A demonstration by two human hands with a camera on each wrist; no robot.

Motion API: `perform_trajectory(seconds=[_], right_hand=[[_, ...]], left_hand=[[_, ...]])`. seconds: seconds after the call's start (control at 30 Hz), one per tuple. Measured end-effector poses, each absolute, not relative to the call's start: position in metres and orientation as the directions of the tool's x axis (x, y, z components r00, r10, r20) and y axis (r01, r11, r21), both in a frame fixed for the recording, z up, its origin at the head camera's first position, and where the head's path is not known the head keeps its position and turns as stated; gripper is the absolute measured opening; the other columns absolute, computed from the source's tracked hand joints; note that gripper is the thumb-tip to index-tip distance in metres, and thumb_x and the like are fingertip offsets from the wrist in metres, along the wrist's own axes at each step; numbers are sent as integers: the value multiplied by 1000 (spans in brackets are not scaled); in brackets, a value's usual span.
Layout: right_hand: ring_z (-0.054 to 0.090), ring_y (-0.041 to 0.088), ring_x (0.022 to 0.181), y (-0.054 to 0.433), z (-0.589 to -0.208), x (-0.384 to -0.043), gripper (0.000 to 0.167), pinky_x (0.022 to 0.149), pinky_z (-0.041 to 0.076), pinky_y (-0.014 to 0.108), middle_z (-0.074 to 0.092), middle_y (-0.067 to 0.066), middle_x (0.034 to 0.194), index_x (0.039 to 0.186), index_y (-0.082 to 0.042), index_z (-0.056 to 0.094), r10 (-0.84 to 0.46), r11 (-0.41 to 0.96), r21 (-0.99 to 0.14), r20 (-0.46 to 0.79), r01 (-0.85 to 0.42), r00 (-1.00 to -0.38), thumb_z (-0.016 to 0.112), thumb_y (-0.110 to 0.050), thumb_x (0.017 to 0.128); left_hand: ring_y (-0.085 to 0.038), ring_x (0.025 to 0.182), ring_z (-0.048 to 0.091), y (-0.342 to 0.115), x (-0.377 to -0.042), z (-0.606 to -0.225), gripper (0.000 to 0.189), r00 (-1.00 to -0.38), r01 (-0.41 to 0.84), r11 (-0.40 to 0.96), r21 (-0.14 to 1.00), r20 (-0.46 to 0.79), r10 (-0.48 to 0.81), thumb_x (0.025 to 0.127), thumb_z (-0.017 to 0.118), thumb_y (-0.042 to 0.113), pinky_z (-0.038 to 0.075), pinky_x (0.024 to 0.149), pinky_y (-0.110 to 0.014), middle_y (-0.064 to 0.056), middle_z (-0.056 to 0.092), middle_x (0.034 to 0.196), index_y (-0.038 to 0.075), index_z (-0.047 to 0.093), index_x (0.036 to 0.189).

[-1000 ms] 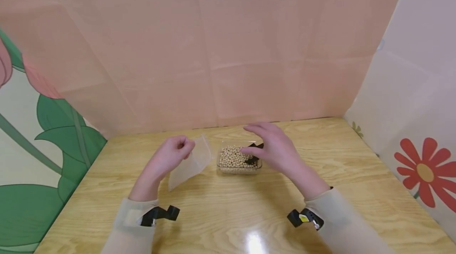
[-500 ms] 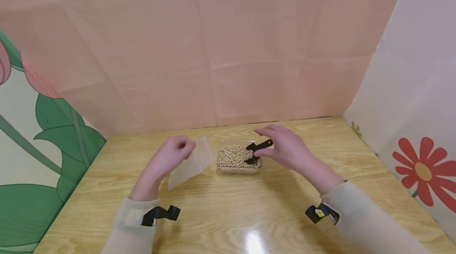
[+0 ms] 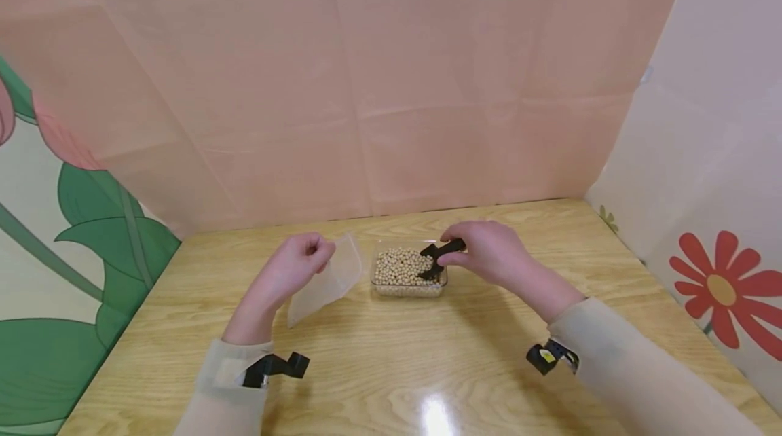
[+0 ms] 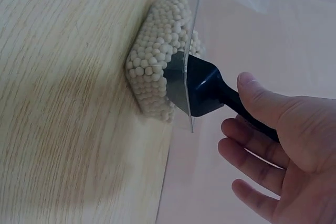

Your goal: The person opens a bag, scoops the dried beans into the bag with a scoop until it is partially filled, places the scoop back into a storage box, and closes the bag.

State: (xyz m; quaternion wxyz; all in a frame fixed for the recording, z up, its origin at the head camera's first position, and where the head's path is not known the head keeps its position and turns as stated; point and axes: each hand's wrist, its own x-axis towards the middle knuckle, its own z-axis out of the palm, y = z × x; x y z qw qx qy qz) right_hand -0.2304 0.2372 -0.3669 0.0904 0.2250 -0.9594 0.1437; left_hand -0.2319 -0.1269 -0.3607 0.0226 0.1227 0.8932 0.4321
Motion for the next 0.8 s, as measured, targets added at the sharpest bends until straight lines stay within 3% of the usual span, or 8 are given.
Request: perform_trajectory(seconds=[0.27,0.5,0.8], right_hand=[[76,26,87,236,-369,-233,28,74,59,52,82,2,104,112,-17,84,-398,869,-213,236,-447,-887,91,-36,93],[63,9,70,238,-372,-234,22,63,51,41,79,-6,92,109,-19,84,-374,859,-278,232,-430,-898,90,-34,94],[62,11,69,243,-365,-230,20,66,51,43,80,0,98,112,-20,84,-342,857,-317,243,-407,-908,87,-32,97]], left_hand=[[-19,61,40,-127,-233,-362,33,-969,200,599,775,68,237,113,60,28,37,60,-36,-4,56,75,11,61,83],[-19,61,41,-127,-233,-362,32,-969,208,605,769,78,234,112,60,27,37,60,-36,-3,57,76,12,62,84],[-19,61,40,-127,-233,-362,32,-970,207,607,767,79,231,112,60,26,36,60,-35,-4,58,76,12,62,84]])
